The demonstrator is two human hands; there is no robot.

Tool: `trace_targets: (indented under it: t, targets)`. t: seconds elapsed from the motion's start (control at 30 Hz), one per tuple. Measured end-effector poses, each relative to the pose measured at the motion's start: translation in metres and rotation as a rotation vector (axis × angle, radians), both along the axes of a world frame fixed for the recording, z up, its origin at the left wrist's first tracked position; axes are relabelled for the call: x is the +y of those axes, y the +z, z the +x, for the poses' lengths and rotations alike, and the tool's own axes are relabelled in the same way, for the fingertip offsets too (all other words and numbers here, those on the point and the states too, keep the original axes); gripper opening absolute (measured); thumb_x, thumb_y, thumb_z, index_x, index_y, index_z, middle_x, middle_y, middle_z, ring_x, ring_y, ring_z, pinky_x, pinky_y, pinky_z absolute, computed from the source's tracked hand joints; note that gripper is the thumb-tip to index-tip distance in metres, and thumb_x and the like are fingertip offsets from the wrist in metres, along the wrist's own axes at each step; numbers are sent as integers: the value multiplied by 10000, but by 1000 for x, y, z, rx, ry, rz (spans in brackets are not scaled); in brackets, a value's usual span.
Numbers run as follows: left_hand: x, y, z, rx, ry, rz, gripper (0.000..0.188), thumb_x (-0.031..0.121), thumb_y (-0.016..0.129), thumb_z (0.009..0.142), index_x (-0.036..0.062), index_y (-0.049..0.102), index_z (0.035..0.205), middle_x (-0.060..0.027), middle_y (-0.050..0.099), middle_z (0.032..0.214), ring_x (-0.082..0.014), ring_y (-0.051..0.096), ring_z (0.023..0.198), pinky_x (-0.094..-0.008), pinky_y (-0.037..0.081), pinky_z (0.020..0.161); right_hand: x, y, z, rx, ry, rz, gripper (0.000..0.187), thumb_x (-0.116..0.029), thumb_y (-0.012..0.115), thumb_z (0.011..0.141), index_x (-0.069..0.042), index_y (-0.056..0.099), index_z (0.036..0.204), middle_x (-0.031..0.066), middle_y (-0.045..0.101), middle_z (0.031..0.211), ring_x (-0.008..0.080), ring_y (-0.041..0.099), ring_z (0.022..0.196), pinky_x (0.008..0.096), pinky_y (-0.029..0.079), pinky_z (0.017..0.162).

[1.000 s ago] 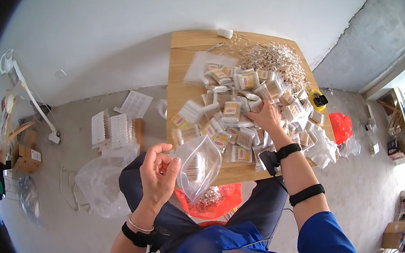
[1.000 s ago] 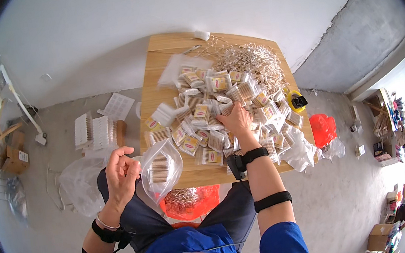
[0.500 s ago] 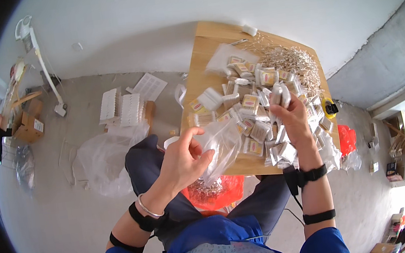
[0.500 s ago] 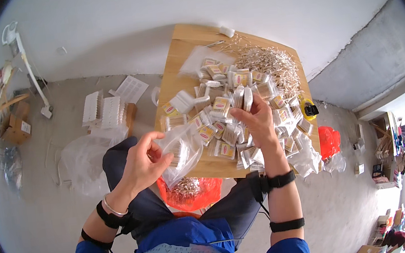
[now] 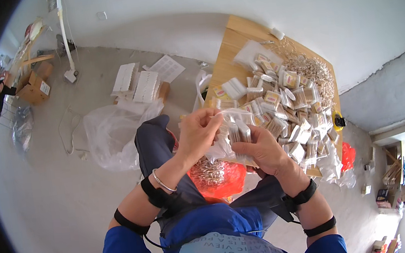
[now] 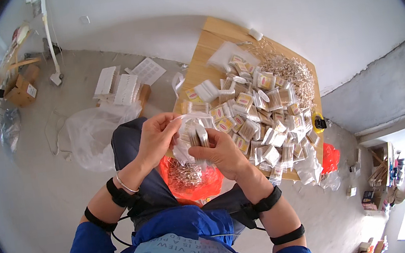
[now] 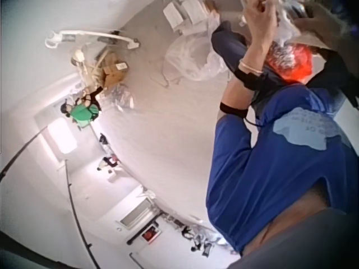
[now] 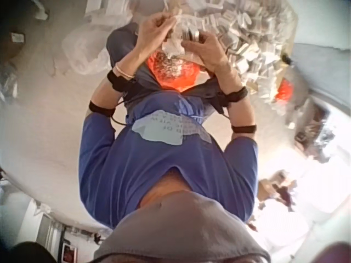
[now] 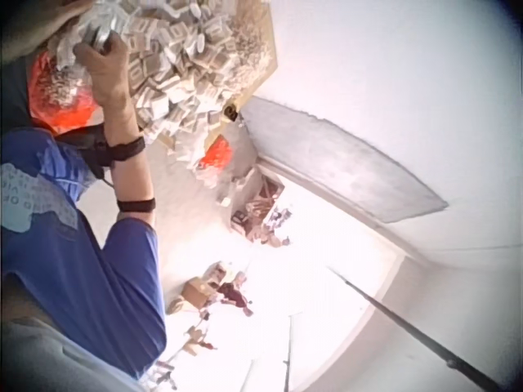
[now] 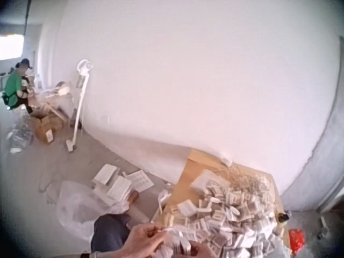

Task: Bagging cotton swabs into small plastic bags and then consolidating them into a larger bag.

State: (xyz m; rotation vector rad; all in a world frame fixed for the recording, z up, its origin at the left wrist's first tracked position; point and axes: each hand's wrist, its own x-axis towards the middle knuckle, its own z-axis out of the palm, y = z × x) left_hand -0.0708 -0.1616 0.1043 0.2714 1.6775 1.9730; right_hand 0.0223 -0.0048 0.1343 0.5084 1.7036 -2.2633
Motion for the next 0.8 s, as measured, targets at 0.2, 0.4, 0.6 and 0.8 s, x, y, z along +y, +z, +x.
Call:
trace_targets:
  t: [0.2, 0.4, 0.6, 0.8]
  targets:
    - [5, -4, 13, 481, 30, -132, 223, 187, 644, 858, -3, 644, 974, 0, 578, 602, -37, 524, 536, -216, 402, 468, 0, -31, -14, -87, 76, 344, 237, -90, 681, 803, 29, 623, 1000, 42, 633, 908, 93, 579, 801, 253, 464, 675]
    - [8, -5, 19, 671, -10, -272, 237, 243, 595, 853, 47, 651, 975, -140, 636, 685, -274, 624, 606, -343, 478, 564, -17, -28, -41, -258, -8, 318, 259, -149, 662, 796, -17, 625, 1016, 81, 639, 916, 187, 594, 795, 325, 471, 748]
    - [14, -13, 26, 700, -12, -314, 215, 219, 557, 865, 66, 628, 998, -135, 660, 826, -324, 631, 775, -405, 492, 674, -28, -37, -55, -104, 280, 787, 347, -193, 666, 804, -12, 582, 1088, 99, 614, 975, 217, 581, 869, 347, 460, 789]
    - [17, -26, 34, 633, -67, -231, 201, 156, 581, 844, 82, 595, 1031, -118, 649, 808, -322, 627, 753, -415, 489, 653, -29, -62, -73, 101, 624, 1209, 437, -237, 669, 812, -8, 540, 1161, 118, 589, 1033, 247, 568, 944, 368, 449, 830]
